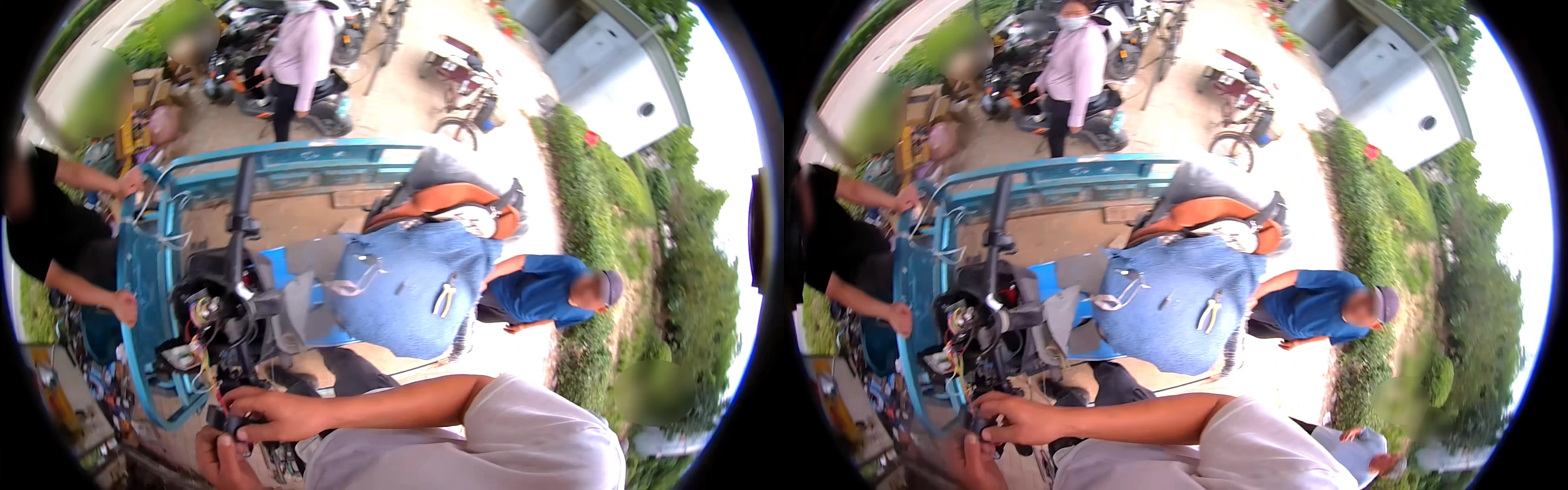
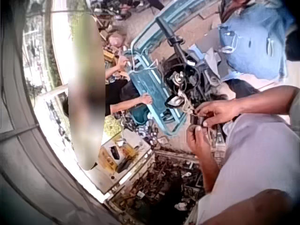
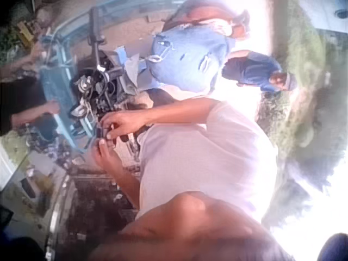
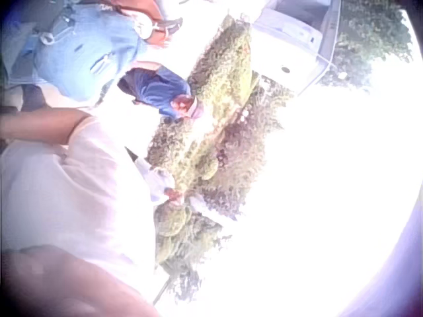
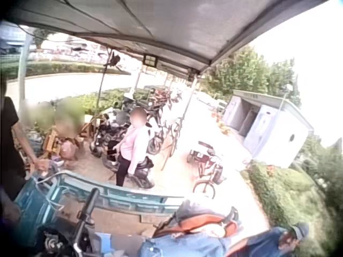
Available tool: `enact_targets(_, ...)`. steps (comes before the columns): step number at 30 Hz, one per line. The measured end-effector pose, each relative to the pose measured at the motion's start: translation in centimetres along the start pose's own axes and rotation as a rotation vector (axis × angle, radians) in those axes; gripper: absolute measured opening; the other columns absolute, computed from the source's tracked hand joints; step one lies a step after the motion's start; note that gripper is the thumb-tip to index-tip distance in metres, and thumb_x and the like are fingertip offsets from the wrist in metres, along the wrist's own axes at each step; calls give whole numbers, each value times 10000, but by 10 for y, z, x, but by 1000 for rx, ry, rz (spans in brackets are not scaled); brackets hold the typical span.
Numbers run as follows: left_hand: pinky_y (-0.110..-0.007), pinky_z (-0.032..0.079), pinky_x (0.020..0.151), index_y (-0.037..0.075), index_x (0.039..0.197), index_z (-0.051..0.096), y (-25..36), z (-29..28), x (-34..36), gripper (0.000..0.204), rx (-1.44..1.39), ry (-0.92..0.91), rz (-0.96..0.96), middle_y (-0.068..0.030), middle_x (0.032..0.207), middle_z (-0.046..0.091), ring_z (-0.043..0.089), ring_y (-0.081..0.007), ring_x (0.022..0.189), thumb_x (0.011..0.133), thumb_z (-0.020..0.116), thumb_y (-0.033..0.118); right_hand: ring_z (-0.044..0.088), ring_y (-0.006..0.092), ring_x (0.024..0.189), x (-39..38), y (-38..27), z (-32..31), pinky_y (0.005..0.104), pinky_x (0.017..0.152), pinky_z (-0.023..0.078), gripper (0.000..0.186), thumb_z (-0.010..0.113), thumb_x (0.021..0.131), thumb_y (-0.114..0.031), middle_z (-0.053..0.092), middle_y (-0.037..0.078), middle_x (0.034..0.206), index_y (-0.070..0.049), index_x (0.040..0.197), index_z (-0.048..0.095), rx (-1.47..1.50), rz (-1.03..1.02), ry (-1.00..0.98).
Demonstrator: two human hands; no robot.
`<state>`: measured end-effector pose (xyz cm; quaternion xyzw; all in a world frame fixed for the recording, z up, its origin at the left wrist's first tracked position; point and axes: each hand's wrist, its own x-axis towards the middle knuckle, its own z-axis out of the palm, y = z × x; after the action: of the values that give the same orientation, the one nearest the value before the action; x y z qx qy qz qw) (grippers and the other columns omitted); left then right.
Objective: The person retrieves a wire and pliers from a cluttered workshop, then moves outside to repair a blue electric tricycle. They strip wire ends, connect them to the handlebar wiring harness, and wrap the connections with electrical tape while another person holds the vehicle steady.
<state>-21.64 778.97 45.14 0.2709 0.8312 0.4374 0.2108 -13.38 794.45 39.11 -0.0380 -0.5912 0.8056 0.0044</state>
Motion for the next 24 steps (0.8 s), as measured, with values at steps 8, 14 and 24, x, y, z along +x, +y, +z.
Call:
enact_targets(8, -374, 500, 675, -50, 1035, 575, -14, -6, 10, 364, 237, 42, 26, -191, 912, 630, 611, -279, 773, 901, 599, 288, 650, 248, 736, -22, -64, 9, 387, 630, 507, 286, 625, 866, -275, 665, 113, 808, 1, 943, 635, -18, 137, 43)
enact_targets(14, -385, 509, 709, -44, 960, 643, -21, -8, 17, 319, 201, 107, 281, -206, 926, 647, 625, -335, 801, 869, 648, 261, 632, 282, 719, 14, -17, 46, 386, 606, 483, 259, 659, 817, -245, 638, 140, 776, -22, 943, 622, -134, -351, 512)
enact_targets(24, -284, 426, 563, -54, 932, 607, -30, -36, 37, 264, -378, -220, -254, -87, 780, 579, 519, -156, 651, 884, 598, 206, 553, 239, 644, 30, 19, 59, 387, 556, 431, 362, 673, 809, -325, 558, 121, 712, 4, 883, 543, -86, -126, 563)
